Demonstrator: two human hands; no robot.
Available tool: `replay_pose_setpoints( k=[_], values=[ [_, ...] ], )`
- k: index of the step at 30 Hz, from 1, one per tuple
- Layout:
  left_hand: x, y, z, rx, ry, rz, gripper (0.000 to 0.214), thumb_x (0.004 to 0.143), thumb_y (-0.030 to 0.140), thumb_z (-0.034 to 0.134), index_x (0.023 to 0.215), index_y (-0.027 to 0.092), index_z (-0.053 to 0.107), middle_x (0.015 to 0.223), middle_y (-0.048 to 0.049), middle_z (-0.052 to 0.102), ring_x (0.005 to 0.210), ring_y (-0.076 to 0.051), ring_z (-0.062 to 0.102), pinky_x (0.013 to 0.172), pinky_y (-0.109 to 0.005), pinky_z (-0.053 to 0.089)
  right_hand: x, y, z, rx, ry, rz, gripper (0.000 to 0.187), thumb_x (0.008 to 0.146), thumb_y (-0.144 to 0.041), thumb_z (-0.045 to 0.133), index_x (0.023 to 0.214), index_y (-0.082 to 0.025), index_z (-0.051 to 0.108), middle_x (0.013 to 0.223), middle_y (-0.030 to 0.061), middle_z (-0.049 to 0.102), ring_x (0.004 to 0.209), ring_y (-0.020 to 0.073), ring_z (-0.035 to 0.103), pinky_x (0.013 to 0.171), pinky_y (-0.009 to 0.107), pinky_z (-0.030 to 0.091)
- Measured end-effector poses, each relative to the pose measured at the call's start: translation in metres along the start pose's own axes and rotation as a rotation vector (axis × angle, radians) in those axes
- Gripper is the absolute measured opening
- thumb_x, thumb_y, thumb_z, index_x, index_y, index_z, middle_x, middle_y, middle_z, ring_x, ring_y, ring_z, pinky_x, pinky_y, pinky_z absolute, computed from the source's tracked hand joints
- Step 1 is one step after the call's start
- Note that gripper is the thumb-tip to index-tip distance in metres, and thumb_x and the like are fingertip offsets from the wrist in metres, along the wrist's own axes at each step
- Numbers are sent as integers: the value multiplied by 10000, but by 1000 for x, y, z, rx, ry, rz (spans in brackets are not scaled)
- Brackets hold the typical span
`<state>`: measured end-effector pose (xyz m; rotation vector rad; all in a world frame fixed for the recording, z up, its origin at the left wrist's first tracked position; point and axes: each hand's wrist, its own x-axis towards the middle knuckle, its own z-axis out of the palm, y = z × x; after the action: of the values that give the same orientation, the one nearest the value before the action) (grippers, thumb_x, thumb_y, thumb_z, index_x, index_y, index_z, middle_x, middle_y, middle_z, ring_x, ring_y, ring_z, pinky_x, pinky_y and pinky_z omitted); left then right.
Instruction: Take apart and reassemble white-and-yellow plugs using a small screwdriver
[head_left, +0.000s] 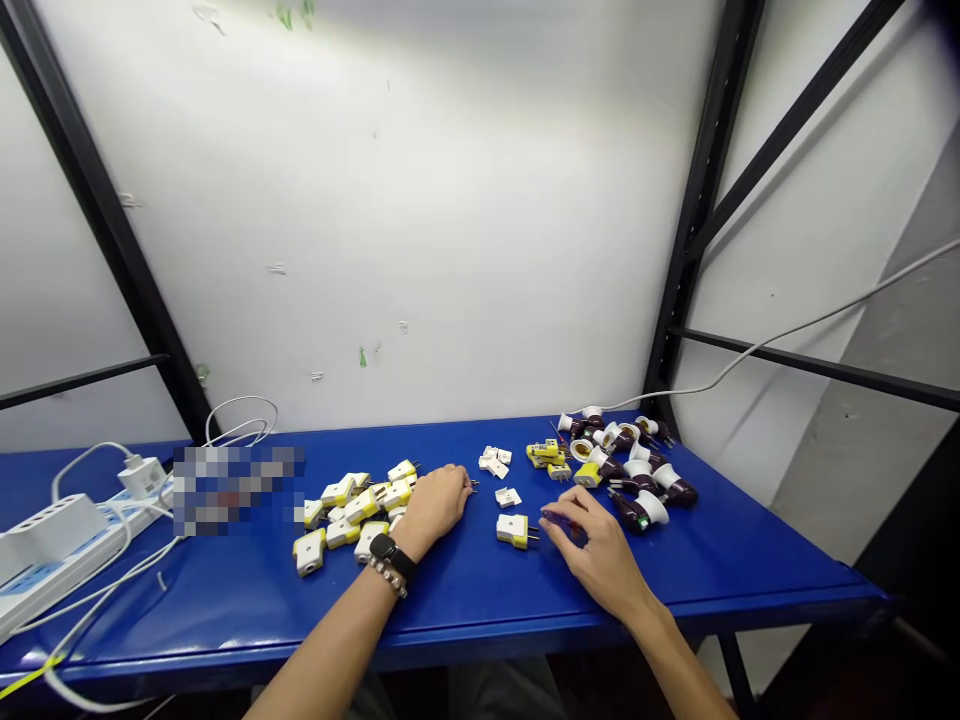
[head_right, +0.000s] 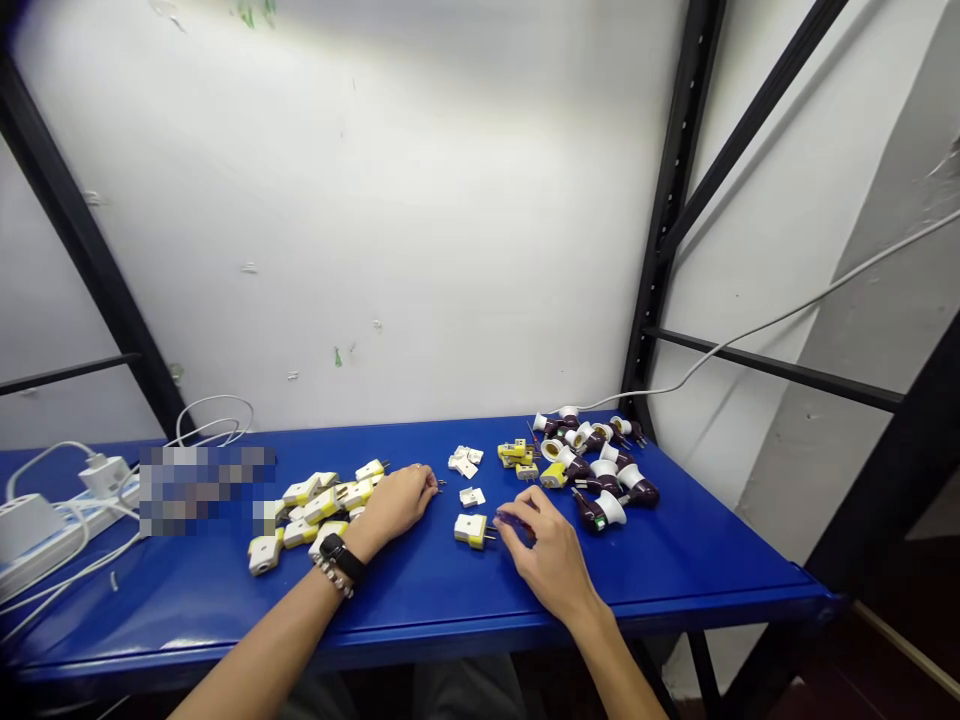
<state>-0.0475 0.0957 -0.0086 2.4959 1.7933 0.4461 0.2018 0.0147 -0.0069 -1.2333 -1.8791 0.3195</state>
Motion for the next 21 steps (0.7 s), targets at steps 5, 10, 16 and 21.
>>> replay_pose_setpoints(
  k=[5,10,16,21],
  values=[
    [1,-5,1,-63,-47,2,173,977,234,493,925,193,653,969,-79,752,900,-253,709,743,-316,484,-1,-1,0,7,-1,-12,200,970,-357,554,955,-244,718,936,45,609,724,178,597,672,309,515],
    [-3,-5,-1,-120,18,-4,177,992,220,442,946,197,611,988,-75,728,906,-234,687,758,-315,471,-1,4,2,36,157,-66,218,964,-375,575,977,-229,737,945,61,601,801,201,621,719,326,532],
    [-11,12,-7,-260,168,71,154,977,226,448,1009,201,596,965,-67,702,909,-217,647,809,-326,475,-7,5,5,105,501,-57,254,940,-397,614,1094,-239,740,793,25,547,645,171,541,589,311,495],
    [-17,35,-6,-661,163,227,251,947,294,531,1097,204,710,950,-53,746,832,-189,656,772,-299,495,-13,-6,17,491,479,148,254,925,-461,627,992,-221,674,726,15,619,549,160,588,496,291,533]
  ],
)
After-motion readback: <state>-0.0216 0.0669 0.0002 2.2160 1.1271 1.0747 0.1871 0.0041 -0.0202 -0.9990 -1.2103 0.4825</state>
